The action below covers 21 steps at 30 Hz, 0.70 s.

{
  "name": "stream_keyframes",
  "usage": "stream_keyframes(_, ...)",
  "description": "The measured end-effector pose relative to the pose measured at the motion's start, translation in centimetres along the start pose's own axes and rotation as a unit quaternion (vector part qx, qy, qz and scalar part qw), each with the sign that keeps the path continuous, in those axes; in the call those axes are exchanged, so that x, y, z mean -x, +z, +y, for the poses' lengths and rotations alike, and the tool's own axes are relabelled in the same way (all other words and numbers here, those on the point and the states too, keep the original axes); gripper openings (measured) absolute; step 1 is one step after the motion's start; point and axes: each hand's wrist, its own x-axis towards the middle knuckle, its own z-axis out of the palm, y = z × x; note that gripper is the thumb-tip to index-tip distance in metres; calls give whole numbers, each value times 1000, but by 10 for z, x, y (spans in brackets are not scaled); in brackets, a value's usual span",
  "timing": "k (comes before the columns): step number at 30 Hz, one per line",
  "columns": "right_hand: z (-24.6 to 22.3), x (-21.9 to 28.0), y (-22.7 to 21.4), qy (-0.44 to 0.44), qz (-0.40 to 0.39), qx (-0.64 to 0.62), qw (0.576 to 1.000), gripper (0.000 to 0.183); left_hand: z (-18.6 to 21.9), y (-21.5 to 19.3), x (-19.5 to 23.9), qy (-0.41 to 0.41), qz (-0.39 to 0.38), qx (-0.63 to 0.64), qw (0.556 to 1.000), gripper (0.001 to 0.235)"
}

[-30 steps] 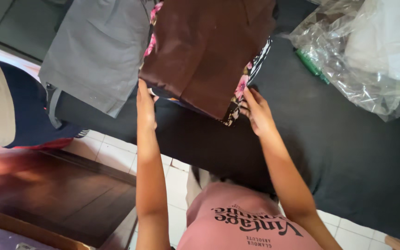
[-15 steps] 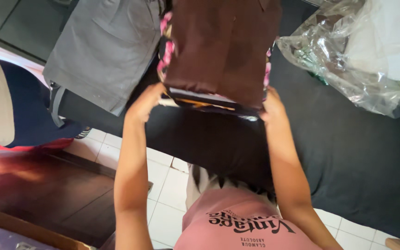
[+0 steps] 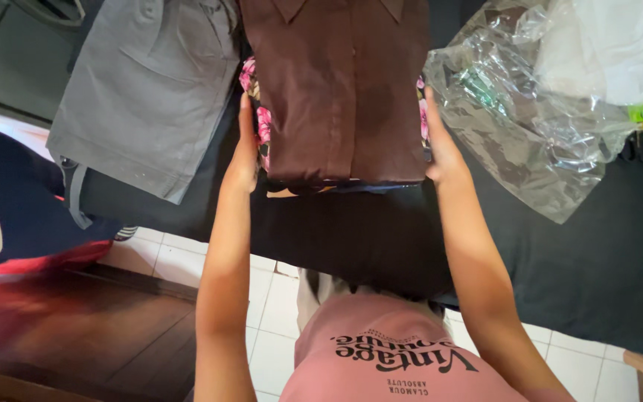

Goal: The person folds various garments, including patterned shirts, solid-colored tops, and pants, on a table. They smooth each item, fold it into a compact rectangle, and stack it with others. The person also handles plastic bags and a green tote bag, placing folded items into the tote.

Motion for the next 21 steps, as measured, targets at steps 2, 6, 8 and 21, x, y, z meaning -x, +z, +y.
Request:
stream_keyframes(2, 12, -21, -6, -38, -80, 7, 996, 72, 6, 7, -12, -12, -2, -14, 1000, 98)
stream_keyframes(6, 25, -43, -18, -43, -68, -31, 996, 60, -11, 9, -36, -32, -25, 39, 998, 88)
stream_keyframes(8, 31, -42, -19, -45, -12, -5, 999, 54, -23, 7, -44, -24, -19, 73, 997, 83)
stream_keyframes(21, 35, 19, -103, -161, -160, -82, 971, 54, -107, 55, -19, 174, 31, -304, 936, 58)
